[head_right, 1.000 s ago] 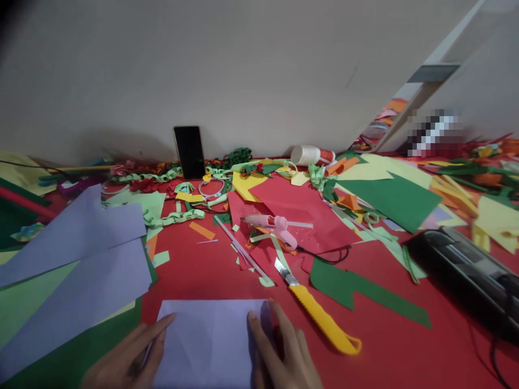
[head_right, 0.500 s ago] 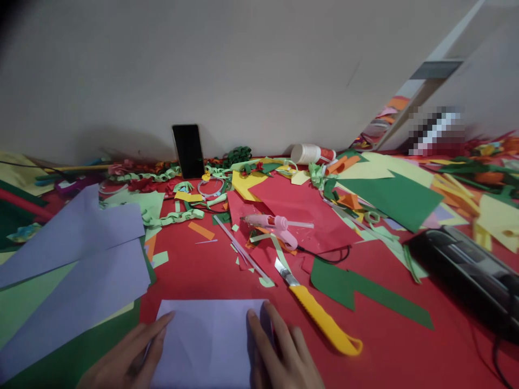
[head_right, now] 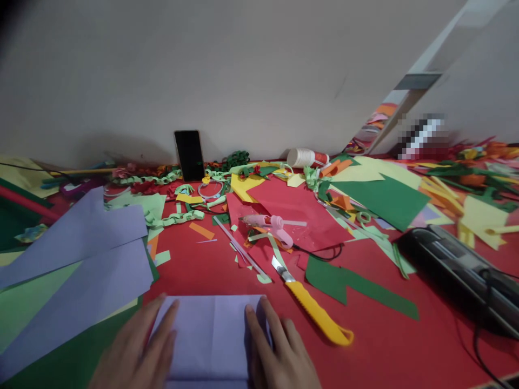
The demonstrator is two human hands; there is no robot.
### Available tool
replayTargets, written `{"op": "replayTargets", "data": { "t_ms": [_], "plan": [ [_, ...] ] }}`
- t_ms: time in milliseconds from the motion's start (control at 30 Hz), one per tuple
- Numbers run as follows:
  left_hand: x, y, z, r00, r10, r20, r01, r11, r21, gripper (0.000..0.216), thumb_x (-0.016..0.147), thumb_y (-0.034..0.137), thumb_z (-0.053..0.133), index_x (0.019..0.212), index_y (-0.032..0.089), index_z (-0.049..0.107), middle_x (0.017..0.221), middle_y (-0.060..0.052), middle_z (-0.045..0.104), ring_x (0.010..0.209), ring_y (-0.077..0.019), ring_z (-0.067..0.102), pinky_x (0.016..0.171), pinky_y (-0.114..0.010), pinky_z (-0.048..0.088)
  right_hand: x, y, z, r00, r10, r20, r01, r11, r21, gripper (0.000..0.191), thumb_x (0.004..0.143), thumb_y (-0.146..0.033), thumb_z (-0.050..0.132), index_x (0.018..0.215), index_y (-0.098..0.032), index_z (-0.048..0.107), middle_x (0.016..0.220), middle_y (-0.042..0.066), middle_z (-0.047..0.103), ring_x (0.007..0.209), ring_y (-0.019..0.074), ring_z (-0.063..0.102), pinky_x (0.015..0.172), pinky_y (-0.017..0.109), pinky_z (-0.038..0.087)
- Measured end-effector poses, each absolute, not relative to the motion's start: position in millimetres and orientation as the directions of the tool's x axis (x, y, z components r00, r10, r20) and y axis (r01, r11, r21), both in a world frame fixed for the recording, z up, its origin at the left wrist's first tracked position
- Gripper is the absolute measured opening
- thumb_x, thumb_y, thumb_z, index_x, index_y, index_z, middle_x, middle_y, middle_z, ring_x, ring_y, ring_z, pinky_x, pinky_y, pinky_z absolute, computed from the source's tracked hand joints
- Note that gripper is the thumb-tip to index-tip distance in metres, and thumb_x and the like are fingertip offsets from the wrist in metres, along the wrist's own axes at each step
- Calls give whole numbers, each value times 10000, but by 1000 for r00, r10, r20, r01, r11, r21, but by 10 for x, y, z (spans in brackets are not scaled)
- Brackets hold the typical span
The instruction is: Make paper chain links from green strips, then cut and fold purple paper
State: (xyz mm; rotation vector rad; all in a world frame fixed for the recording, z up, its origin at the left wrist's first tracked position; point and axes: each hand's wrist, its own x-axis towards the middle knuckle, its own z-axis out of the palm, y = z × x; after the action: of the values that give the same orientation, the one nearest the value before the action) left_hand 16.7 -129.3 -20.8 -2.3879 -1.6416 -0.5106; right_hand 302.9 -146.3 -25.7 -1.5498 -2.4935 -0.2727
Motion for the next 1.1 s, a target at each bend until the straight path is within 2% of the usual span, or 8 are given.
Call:
{"op": "replayTargets", "data": {
  "t_ms": [67,200,300,533,667,800,933,1100],
  "plan": [
    [426,-1289,-247,490,773,402,853,-521,-38,628,1018,370,515,1606,203,373,1568,-81,528,1341,-342,578,914,-430,585,3019,-1463,-244,-458,855,241,887,456,70,665,916,-111,436,1580,-130,411,1464,194,603,1247,362,643,881,453,617],
    [712,-1264,-390,641,713,285,736,-676,33,749,1012,501,486,1632,129,291,1610,-105,470,1449,-314,466,1066,-436,474,2998,-1454,-199,-521,819,240,852,512,104,572,894,-94,456,1456,-120,561,1425,191,635,1300,383,596,890,483,599],
    [579,-1235,-387,670,687,282,714,-700,7,720,1026,477,457,1643,159,264,1618,-68,466,1468,-260,433,1095,-395,415,2972,-1441,-177,-509,825,247,859,503,94,504,940,-125,459,1430,-113,580,1431,205,625,1263,365,618,896,469,591],
    [-18,-1302,-138,683,638,355,715,-683,-147,568,1031,430,445,1540,180,477,1590,-17,511,1491,-202,363,1182,-337,253,2914,-1448,-169,-450,841,299,891,443,96,462,961,-95,440,1387,-139,611,1394,174,648,1192,322,630,893,438,558],
    [-168,-1352,-133,704,610,364,701,-678,-221,536,1034,430,434,1521,218,508,1577,1,528,1477,-205,380,1188,-347,244,2874,-1420,27,-352,900,258,935,349,61,418,979,-188,502,1373,-219,639,1378,148,656,1054,306,663,810,435,554],
    [-167,-1354,-164,708,577,407,698,-659,-280,483,1014,375,444,1461,255,581,1525,21,585,1410,-206,456,1137,-358,299,2667,-1042,354,-260,957,125,965,260,19,223,1008,-220,547,1112,-241,743,1356,99,677,1178,296,637,972,468,502],
    [-115,-1367,-180,677,584,448,728,-620,-293,483,967,306,478,1428,258,612,1488,26,620,1366,-201,499,1081,-357,354,2369,-346,513,-162,983,81,986,157,62,228,1051,-192,499,1095,-149,718,1141,136,727,1135,268,657,999,448,504],
    [-89,-1377,-243,642,584,497,757,-588,-286,507,921,259,492,1410,267,626,1466,37,637,1394,-198,472,1051,-353,384,2186,180,401,-102,992,71,993,98,65,338,993,-373,673,1264,-175,639,1279,90,657,1097,241,670,934,466,573]
  ]
}}
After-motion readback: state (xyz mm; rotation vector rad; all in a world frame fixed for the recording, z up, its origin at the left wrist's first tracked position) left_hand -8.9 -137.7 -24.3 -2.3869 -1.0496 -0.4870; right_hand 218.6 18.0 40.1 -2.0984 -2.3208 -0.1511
